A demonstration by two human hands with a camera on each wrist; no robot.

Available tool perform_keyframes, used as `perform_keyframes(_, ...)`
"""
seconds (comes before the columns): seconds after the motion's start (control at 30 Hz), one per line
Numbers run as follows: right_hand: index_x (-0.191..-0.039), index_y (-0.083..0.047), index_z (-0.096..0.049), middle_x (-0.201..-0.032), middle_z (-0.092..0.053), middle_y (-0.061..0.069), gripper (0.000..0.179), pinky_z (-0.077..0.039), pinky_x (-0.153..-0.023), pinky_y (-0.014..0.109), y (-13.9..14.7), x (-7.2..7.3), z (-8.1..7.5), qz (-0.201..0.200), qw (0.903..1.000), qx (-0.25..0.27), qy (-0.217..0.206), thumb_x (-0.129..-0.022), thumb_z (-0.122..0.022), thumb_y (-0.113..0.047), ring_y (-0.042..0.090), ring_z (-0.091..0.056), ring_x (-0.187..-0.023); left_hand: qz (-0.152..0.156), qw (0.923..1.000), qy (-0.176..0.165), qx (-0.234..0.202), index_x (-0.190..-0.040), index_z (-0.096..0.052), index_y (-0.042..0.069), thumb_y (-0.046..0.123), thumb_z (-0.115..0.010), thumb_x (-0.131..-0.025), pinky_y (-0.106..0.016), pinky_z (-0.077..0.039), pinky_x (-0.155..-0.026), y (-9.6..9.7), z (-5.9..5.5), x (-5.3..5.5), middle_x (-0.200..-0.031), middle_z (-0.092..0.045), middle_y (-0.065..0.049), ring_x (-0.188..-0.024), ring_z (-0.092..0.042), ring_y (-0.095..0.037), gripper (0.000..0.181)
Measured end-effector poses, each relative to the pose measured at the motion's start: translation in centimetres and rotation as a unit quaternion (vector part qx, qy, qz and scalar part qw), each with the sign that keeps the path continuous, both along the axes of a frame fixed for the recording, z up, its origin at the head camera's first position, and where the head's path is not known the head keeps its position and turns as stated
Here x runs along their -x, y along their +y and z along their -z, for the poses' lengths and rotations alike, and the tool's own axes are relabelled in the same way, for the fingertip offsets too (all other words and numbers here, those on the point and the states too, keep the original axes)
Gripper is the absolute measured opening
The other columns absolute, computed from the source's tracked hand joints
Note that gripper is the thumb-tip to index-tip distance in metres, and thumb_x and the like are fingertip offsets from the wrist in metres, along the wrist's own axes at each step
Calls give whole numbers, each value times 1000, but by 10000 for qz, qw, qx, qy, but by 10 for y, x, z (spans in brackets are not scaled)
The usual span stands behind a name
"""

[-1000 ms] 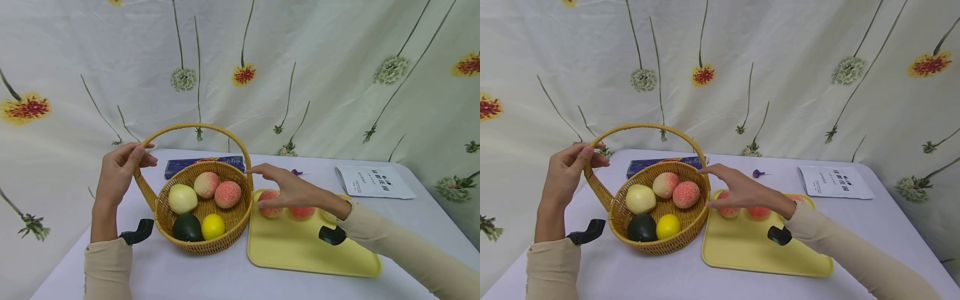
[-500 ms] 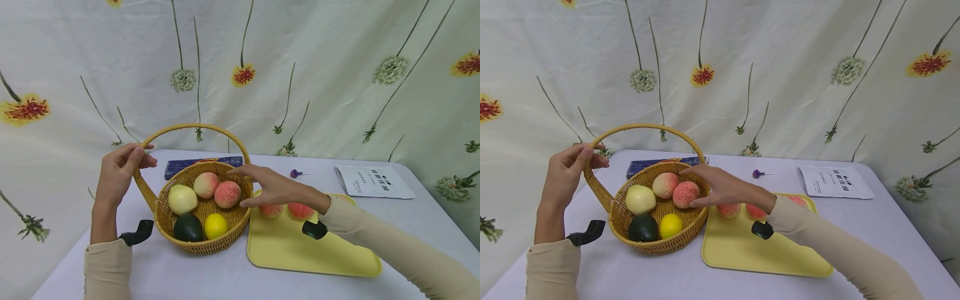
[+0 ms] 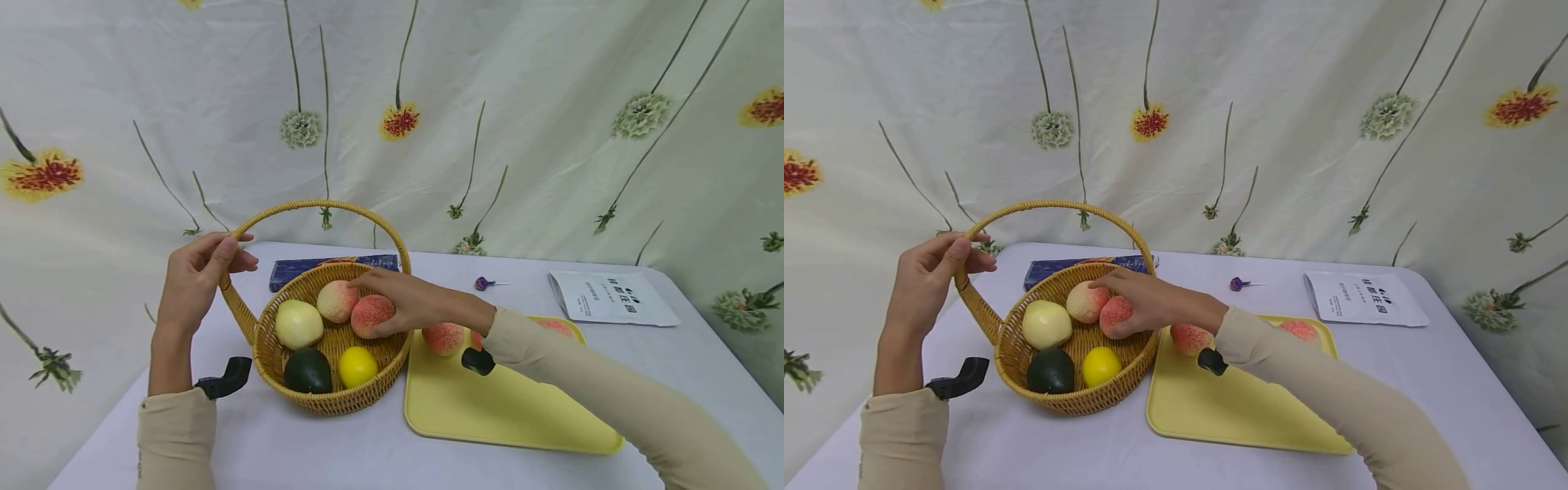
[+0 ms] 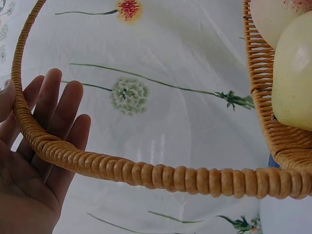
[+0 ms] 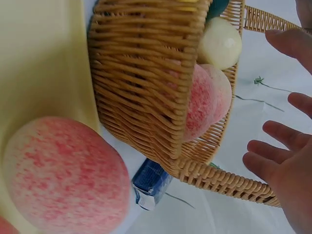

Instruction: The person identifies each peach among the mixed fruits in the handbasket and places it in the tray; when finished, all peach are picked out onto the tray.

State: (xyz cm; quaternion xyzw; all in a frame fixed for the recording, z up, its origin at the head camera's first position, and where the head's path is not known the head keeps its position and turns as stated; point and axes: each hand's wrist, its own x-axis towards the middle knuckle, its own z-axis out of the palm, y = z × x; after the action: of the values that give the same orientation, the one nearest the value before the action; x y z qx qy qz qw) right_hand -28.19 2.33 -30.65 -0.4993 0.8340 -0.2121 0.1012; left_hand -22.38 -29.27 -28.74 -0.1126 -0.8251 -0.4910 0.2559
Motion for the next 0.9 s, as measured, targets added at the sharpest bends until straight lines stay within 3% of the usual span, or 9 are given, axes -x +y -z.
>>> perform_keyframes(0.27,-148,-12,-33,-151,-31,10,75,-35,-110,40,-17,7,-6,168,9983,-540,-133,-85,-72,-25,24,-34,-136,25,10000,4,-22,-117,-65,6,24,-50,-101,-14,-52,-77,0,1,1,-82,-71,9,-81,-69,-6,28)
perform_keyframes(0.5,-148,-11,-31,-151,-30,12,73,-40,-104,35,-32,15,-9,345,9913,-1255,-177,-87,-71,-23,22,-40,-130,27,10000,29,-36,-116,-65,6,23,-50,-100,-14,-52,-76,-1,0,0,-82,-71,9,-80,-69,-5,27)
perform_keyframes(0.9,-147,-11,-31,-138,-47,10,74,-46,-88,28,-49,24,-3,860,9722,-2156,-309,-86,-72,-26,16,-51,-107,32,10000,21,-25,-116,-65,7,23,-50,-100,-14,-52,-76,0,-1,1,-82,-70,10,-80,-69,-5,27)
